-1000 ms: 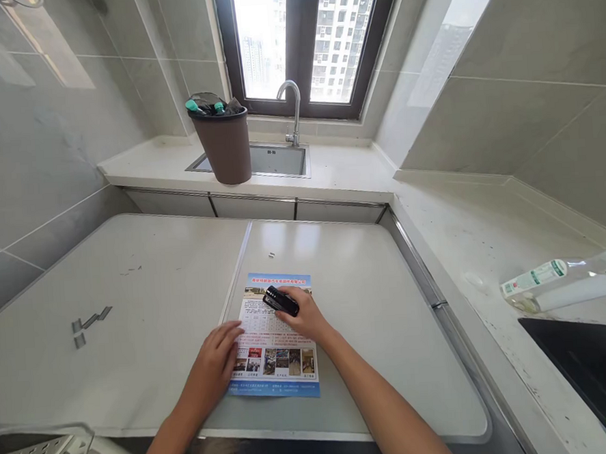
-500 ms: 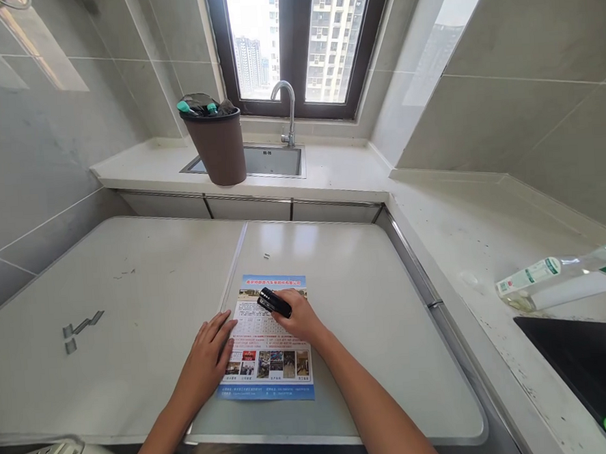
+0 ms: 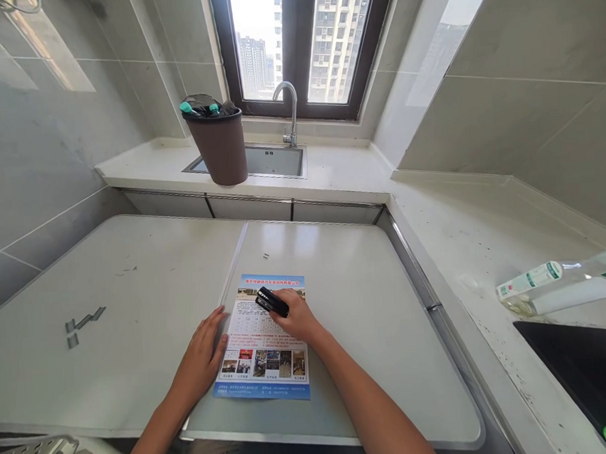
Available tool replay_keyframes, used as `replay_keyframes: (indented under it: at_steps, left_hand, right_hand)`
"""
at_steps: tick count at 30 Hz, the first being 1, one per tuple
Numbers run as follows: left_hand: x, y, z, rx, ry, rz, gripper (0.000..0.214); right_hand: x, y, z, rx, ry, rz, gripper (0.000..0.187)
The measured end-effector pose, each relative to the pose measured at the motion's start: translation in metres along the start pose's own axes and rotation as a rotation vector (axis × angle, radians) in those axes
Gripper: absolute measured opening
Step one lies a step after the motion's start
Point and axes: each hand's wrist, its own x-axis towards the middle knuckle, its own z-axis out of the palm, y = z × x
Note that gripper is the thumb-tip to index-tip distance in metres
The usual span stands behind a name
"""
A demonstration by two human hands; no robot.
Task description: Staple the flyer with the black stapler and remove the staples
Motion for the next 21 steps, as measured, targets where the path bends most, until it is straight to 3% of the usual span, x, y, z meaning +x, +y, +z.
replay_keyframes:
  at_steps: [5, 10, 15, 21]
  left_hand:
    - [0.0, -0.001, -0.002, 0.026, 0.015, 0.015, 0.045]
    - [-0.002, 0.001, -0.002, 0.042, 0.061, -0.007, 0.044]
    - [-0.001, 0.0, 0.002, 0.114, 0.049, 0.044, 0.042]
    - [0.0, 0.002, 0.003, 0.166, 0.064, 0.066, 0.037]
  right_hand:
    - [-0.001, 0.003, -0.009, -0.012, -0.084, 0.015, 0.047]
    - [-0.015, 0.017, -0.036, -0.033, -0.092, -0.002, 0.053]
    - [-0.03, 0.027, -0.061, -0.053, -0.06, 0.018, 0.052]
    - [-0.034, 0.026, -0.064, -0.091, 0.022, -0.025, 0.044]
